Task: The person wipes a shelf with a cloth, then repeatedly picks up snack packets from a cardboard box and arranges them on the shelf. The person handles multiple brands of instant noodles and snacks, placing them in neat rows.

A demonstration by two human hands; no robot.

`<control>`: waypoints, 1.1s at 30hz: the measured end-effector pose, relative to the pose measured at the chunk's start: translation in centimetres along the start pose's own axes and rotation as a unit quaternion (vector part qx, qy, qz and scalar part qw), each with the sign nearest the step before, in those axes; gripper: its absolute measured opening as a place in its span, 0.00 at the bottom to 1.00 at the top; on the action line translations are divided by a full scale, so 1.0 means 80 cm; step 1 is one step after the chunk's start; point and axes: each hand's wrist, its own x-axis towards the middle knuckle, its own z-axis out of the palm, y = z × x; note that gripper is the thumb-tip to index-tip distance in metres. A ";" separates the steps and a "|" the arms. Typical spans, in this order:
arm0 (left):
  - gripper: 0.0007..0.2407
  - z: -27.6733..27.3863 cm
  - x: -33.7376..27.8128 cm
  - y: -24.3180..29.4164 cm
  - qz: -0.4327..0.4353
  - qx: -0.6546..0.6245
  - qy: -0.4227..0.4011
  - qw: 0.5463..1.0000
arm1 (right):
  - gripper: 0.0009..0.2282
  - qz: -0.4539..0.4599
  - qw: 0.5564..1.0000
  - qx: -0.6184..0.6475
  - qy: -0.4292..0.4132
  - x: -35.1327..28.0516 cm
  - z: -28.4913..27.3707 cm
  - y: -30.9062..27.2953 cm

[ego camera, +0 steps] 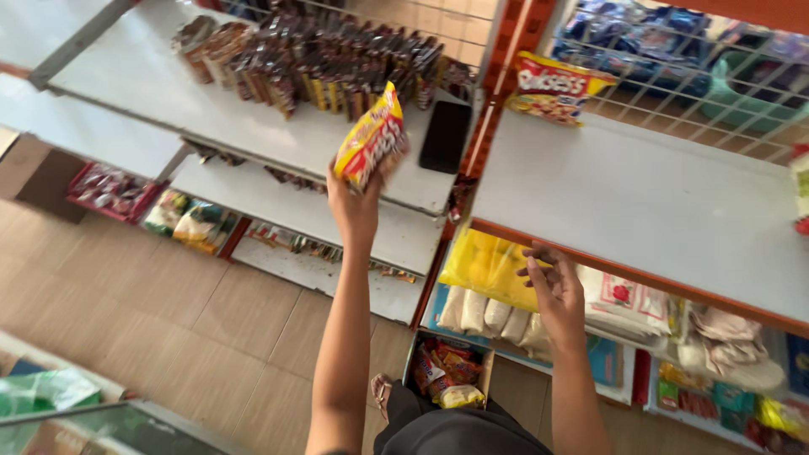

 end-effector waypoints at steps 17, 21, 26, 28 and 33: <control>0.12 0.041 -0.159 0.128 -0.276 -0.234 -0.372 0.855 | 0.23 0.031 0.999 -0.041 -0.006 -0.013 -0.056 -0.047; 0.14 0.066 -0.159 0.130 -0.264 -0.296 -0.391 0.831 | 0.35 -0.079 0.983 -0.168 0.006 -0.017 -0.059 -0.059; 0.17 0.104 -0.139 0.122 -0.182 -0.303 -0.470 0.809 | 0.44 -0.067 0.988 -0.139 0.018 0.001 -0.078 -0.058; 0.18 0.125 -0.132 0.114 -0.130 -0.288 -0.440 0.841 | 0.44 -0.067 0.987 -0.142 0.035 0.020 -0.086 -0.049; 0.15 0.182 -0.124 0.074 -0.046 -0.145 -0.259 0.954 | 0.37 -0.084 0.984 -0.128 0.091 0.107 -0.094 0.002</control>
